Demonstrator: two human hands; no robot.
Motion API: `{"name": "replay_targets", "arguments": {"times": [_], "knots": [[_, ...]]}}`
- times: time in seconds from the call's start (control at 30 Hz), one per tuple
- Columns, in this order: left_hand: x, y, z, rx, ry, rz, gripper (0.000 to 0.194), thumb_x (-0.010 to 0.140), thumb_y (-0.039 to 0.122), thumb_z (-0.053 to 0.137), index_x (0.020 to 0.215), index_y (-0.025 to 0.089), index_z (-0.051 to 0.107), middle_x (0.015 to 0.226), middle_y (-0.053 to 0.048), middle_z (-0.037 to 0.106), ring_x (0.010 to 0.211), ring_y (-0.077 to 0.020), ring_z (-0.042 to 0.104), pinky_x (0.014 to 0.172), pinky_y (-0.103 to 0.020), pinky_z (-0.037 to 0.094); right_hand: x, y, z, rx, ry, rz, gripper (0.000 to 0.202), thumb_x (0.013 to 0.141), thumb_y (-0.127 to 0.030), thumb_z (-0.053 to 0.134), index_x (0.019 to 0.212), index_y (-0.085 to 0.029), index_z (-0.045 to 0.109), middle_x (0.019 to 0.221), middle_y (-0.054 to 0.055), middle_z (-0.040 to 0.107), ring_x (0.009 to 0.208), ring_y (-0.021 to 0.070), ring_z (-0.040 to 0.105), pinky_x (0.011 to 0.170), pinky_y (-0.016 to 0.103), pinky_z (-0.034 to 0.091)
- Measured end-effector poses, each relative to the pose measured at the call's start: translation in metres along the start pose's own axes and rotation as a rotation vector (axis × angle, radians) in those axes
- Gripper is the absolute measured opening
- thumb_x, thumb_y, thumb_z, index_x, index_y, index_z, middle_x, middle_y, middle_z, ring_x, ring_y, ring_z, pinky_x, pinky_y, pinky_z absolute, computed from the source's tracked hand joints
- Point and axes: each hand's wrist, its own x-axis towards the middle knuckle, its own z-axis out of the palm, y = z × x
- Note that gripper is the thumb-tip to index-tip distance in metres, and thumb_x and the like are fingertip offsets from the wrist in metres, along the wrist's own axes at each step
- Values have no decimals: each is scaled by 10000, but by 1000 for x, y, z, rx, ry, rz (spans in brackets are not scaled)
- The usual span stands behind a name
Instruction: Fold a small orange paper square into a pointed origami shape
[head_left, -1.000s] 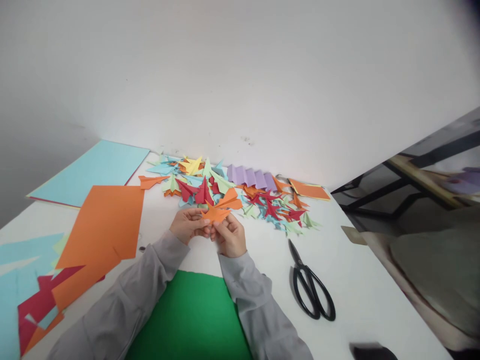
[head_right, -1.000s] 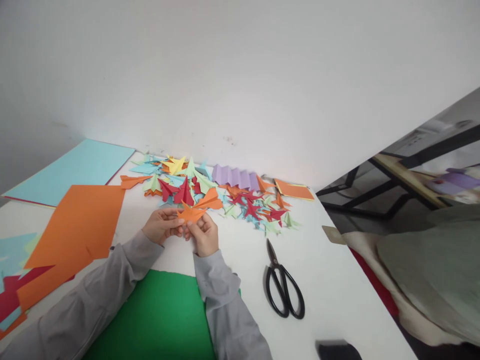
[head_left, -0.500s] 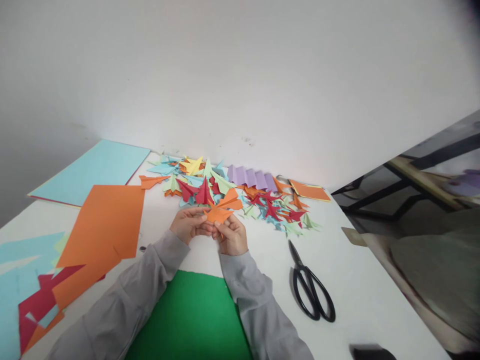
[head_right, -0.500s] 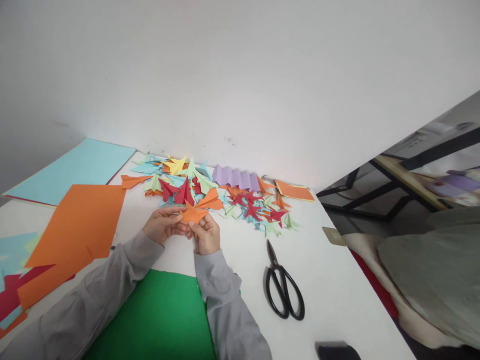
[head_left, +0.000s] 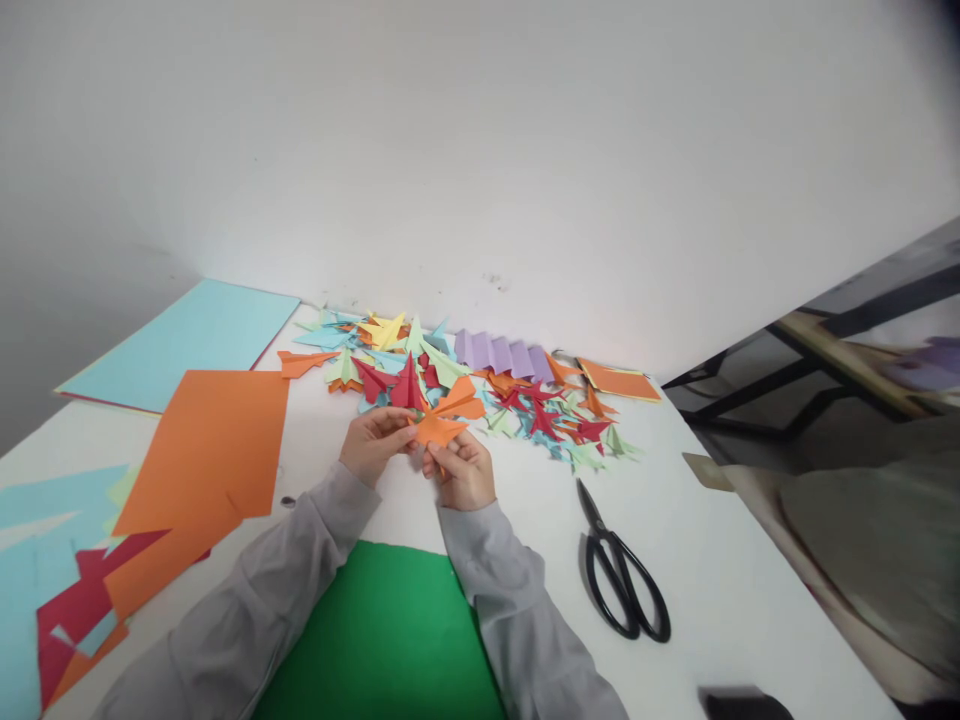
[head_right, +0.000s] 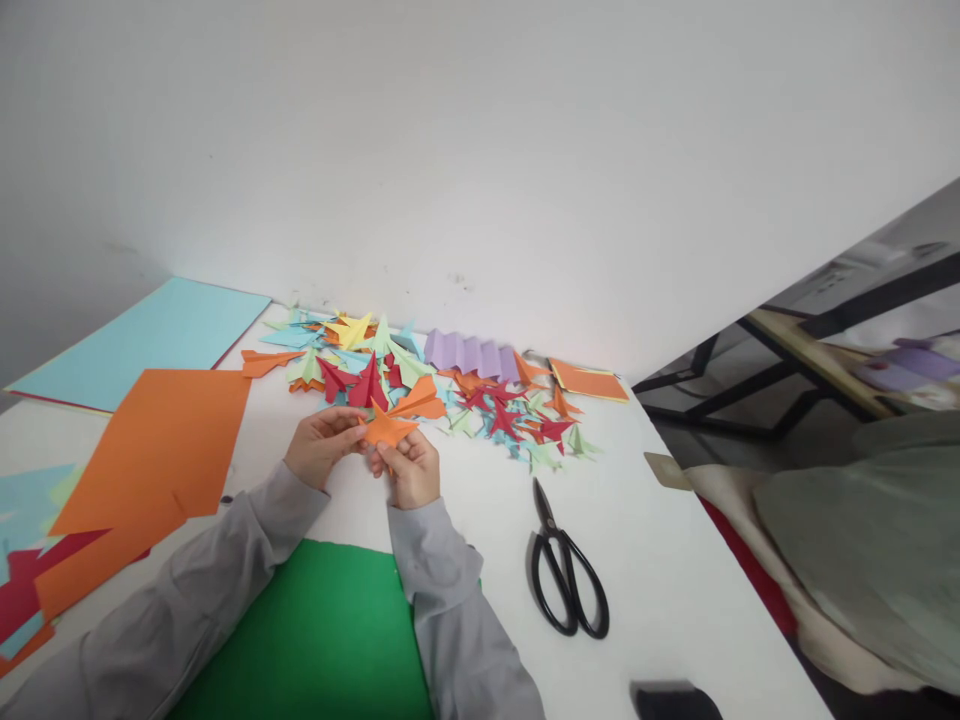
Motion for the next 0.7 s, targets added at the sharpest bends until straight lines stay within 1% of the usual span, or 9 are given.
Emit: {"name": "replay_targets", "arguments": {"times": [0.13,0.3,0.37,0.43,0.53,0.63,0.7], "knots": [[1,-1,-1,-6,22,-5,262,518,239,754,711,115,628,514,36,567,454,-90,554,474,-226,463,-1,-2,2,-6,-9,-2,171,570,-190,700,698,-143,597,441,-18,609,334,96,498,340,201,379],[1,0,0,-19,28,-21,285,484,234,774,692,109,624,508,30,584,455,-96,559,479,-239,479,0,1,2,-30,-17,-29,196,645,-313,679,658,-143,582,418,-19,591,301,92,478,311,199,365],[1,1,0,-16,20,-31,279,489,238,774,684,110,623,517,23,595,464,-98,563,481,-239,485,0,3,0,-59,-2,-33,215,647,-329,685,666,-140,584,421,-23,590,302,88,479,310,194,370],[1,1,0,-3,12,-40,253,519,265,760,661,110,618,528,13,604,483,-102,571,479,-235,488,1,5,-1,-84,42,-58,231,645,-341,690,664,-139,580,424,-26,590,303,82,479,310,188,373],[0,0,0,37,-35,-45,251,552,306,741,606,106,598,525,-1,606,505,-109,580,475,-229,490,1,6,-1,-103,96,-103,252,647,-362,688,648,-140,569,423,-28,589,304,79,477,311,185,374],[-1,-1,1,67,-136,-41,283,524,308,759,578,105,569,500,-2,599,472,-105,566,463,-227,481,0,2,1,-113,91,-124,258,642,-366,692,656,-137,574,418,-30,588,311,79,481,321,186,383],[-1,-1,2,71,-176,-26,290,505,290,771,586,106,562,488,4,595,459,-98,558,464,-221,475,-2,-1,3,-125,94,-136,264,637,-371,694,647,-137,571,407,-29,585,313,81,484,327,188,388]]}}
